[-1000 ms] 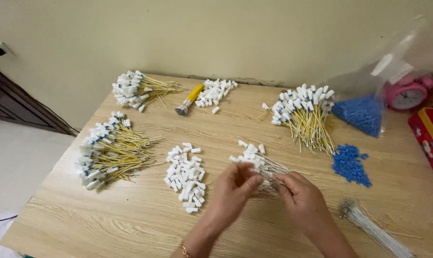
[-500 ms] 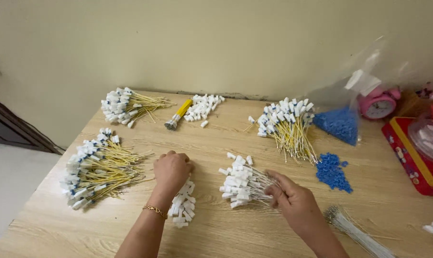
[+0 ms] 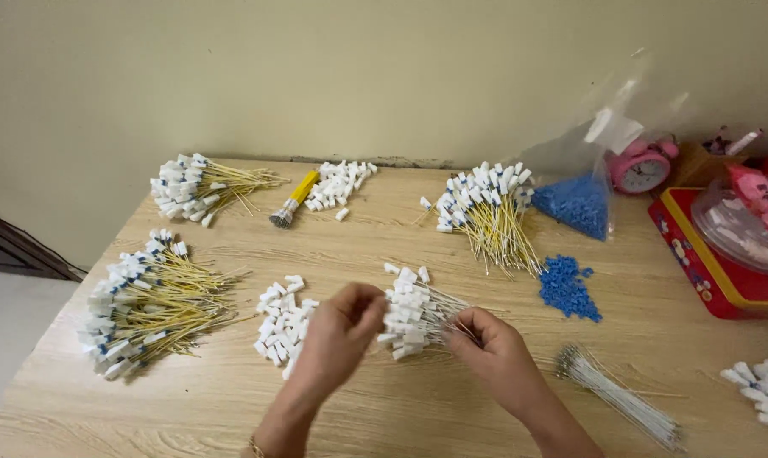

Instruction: Assembling small white plastic housings onto metal pins or wire ends.

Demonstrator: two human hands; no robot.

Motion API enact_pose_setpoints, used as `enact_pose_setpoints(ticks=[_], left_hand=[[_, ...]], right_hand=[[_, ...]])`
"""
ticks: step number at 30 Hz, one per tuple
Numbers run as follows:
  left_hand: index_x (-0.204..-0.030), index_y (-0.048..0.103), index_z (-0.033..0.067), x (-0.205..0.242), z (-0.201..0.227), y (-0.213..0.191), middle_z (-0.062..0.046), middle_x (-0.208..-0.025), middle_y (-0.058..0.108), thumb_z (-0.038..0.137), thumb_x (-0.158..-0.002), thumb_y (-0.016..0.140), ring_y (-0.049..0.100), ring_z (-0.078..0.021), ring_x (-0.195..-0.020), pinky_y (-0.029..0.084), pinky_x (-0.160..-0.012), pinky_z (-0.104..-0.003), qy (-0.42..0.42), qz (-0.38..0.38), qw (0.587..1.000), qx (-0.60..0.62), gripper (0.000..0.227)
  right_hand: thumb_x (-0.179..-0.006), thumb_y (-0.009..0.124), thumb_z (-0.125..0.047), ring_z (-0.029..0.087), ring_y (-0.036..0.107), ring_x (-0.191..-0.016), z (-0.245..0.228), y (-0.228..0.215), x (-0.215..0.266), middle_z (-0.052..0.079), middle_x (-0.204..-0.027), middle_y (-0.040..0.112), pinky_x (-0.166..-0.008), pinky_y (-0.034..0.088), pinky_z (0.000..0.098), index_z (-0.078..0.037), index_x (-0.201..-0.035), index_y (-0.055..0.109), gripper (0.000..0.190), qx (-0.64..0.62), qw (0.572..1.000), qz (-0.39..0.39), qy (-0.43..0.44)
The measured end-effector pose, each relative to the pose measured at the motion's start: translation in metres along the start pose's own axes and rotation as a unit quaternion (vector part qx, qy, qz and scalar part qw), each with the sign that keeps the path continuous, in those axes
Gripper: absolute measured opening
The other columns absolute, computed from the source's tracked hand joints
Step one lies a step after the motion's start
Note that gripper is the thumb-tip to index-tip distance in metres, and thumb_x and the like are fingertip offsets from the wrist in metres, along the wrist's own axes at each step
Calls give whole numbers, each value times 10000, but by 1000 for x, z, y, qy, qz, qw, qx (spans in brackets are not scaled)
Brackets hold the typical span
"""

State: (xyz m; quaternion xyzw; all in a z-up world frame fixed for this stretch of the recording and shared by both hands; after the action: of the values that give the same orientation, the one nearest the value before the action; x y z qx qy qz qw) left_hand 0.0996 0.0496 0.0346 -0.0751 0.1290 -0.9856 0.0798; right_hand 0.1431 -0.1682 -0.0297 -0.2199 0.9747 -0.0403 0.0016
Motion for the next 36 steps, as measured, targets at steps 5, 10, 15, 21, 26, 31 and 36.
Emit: enact_pose_setpoints(ticks=[5,10,15,21,26,31,36], left_hand=[[-1129,678,21,7,-34,48,-93,-967,751,89,-984,572,752,-145,-890,615,-790,-289,-20,-56,978,201,192],[-1157,718,17,12,-40,63,-58,-954,743,113,-996,579,721,-124,-860,600,-804,-269,-24,-52,970,236,233],[-1158,723,2,17,-36,69,-54,-901,756,157,-977,657,705,-119,-826,581,-780,-274,-23,-73,967,244,248],[-1061,740,-8,18,-35,71,-40,-868,731,152,-970,684,680,-109,-791,589,-768,-271,-9,-88,964,251,193],[-1041,742,3,18,-36,69,-23,-866,732,138,-969,673,677,-100,-785,593,-763,-259,-11,-80,968,239,167],[-1084,739,4,13,-46,65,-46,-851,729,115,-962,671,679,-117,-766,564,-720,-265,-3,-52,971,235,178],[-1132,696,-16,12,-63,66,-68,-877,723,144,-968,665,672,-148,-764,575,-741,-309,-55,-71,925,369,231]], right_hand=[[-943,679,-129,39,531,-710,-10,6,8,-31,-834,646,-608,449,229,-35,-1031,697,130,4,1000,1,27],[-931,660,-164,59,568,-695,-16,6,14,-21,-815,669,-604,489,252,-84,-1057,638,151,-17,997,13,72],[-964,663,-200,62,554,-690,-17,10,14,-17,-797,640,-618,484,249,-64,-1032,697,155,36,997,-3,62],[-927,704,-155,52,589,-764,-10,11,10,-24,-859,676,-661,498,238,-31,-1045,699,171,9,999,-16,42],[-932,695,-161,55,599,-770,-18,12,11,-14,-861,700,-674,497,236,-35,-1034,736,167,10,998,-14,62],[-928,697,-147,56,598,-777,-8,5,10,-11,-868,698,-685,500,237,-28,-1042,750,173,-8,998,5,58],[-900,721,-120,56,611,-756,-21,-1,13,-4,-853,703,-661,520,239,-26,-1015,750,151,69,997,37,18]])
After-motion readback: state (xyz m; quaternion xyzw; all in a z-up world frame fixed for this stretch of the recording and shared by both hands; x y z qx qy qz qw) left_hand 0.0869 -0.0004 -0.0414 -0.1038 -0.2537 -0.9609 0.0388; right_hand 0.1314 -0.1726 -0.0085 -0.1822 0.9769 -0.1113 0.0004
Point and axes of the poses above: each hand's wrist, its own x-axis away from the middle knuckle, its own y-axis out of the palm, z = x × y, the point moved 10 cm from there along -x, towards the middle knuckle
